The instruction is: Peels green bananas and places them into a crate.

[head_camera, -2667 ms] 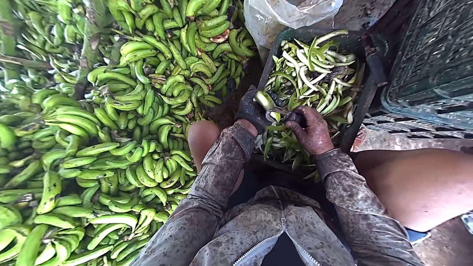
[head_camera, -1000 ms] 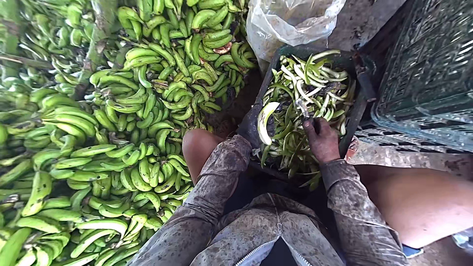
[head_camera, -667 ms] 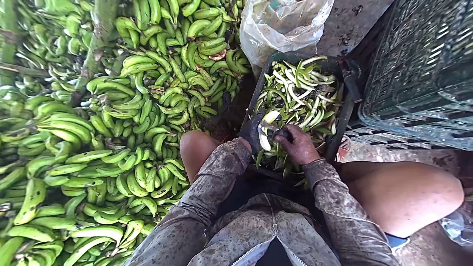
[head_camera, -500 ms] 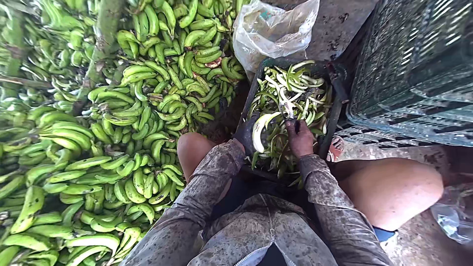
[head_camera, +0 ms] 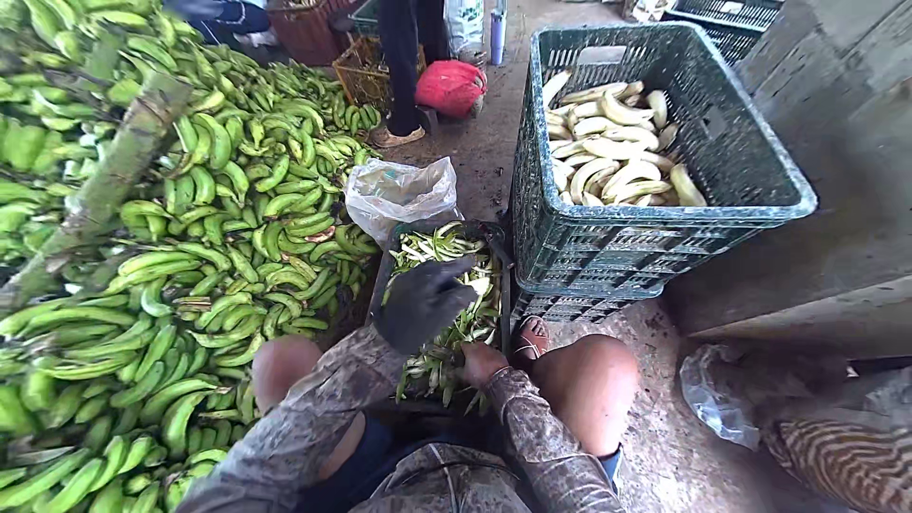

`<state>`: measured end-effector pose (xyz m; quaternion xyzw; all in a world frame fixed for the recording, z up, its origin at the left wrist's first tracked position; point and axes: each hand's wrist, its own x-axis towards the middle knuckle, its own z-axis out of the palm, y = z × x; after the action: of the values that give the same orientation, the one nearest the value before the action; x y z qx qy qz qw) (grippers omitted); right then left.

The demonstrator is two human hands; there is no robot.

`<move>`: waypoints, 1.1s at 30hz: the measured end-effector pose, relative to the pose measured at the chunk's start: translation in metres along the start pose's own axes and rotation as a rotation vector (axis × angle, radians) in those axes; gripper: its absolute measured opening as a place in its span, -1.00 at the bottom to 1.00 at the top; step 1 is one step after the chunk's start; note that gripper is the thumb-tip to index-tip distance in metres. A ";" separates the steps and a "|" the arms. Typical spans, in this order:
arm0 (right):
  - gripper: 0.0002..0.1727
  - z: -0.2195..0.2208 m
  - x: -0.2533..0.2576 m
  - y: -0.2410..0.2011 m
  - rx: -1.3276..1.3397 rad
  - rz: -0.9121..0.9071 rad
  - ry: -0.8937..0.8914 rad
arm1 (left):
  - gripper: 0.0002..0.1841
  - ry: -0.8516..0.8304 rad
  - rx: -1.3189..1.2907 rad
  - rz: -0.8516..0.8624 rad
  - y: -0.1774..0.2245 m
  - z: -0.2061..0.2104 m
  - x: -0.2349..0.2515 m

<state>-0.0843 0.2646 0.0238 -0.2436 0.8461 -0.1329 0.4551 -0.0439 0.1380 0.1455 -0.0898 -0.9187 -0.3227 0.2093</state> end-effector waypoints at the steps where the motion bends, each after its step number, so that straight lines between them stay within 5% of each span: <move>1: -0.26 0.002 -0.005 -0.001 -0.015 0.001 -0.003 | -0.61 0.078 -0.044 0.280 -0.002 0.014 0.012; 6: -0.30 0.001 -0.014 0.002 0.126 -0.127 0.099 | -0.50 0.043 -0.013 1.061 0.072 0.035 0.085; 8: -0.27 0.006 -0.002 0.017 0.275 -0.173 0.175 | -0.55 0.047 0.071 1.208 0.086 0.042 0.122; 10: -0.25 0.010 0.006 0.036 0.308 -0.145 0.193 | -0.57 0.088 0.226 1.163 0.082 0.054 0.174; 14: -0.23 -0.005 0.000 0.062 0.302 -0.057 0.200 | -0.50 0.005 0.538 0.783 0.038 0.054 0.294; 17: -0.25 -0.017 0.001 0.081 0.361 -0.057 0.291 | -0.51 0.137 0.501 0.607 0.020 0.040 0.286; 22: -0.37 -0.012 0.000 0.088 0.382 -0.099 0.395 | -0.53 0.202 0.557 0.341 -0.056 -0.009 0.154; 26: -0.39 0.001 0.005 0.077 0.381 -0.167 0.457 | -0.52 0.432 0.563 -0.351 -0.116 -0.097 -0.015; 29: -0.39 0.006 0.007 0.063 0.399 -0.173 0.482 | -0.43 0.707 0.477 -0.952 -0.129 -0.114 -0.148; 30: -0.39 0.006 0.004 0.056 0.390 -0.168 0.485 | -0.41 0.672 0.446 -1.145 -0.108 -0.109 -0.175; 33: -0.42 0.013 0.003 0.031 0.332 -0.235 0.525 | -0.50 0.191 0.153 -1.757 -0.023 -0.101 -0.205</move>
<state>-0.0840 0.2894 0.0011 -0.2194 0.8673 -0.3789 0.2367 0.1657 0.0503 0.1138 0.6895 -0.6535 -0.3108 -0.0326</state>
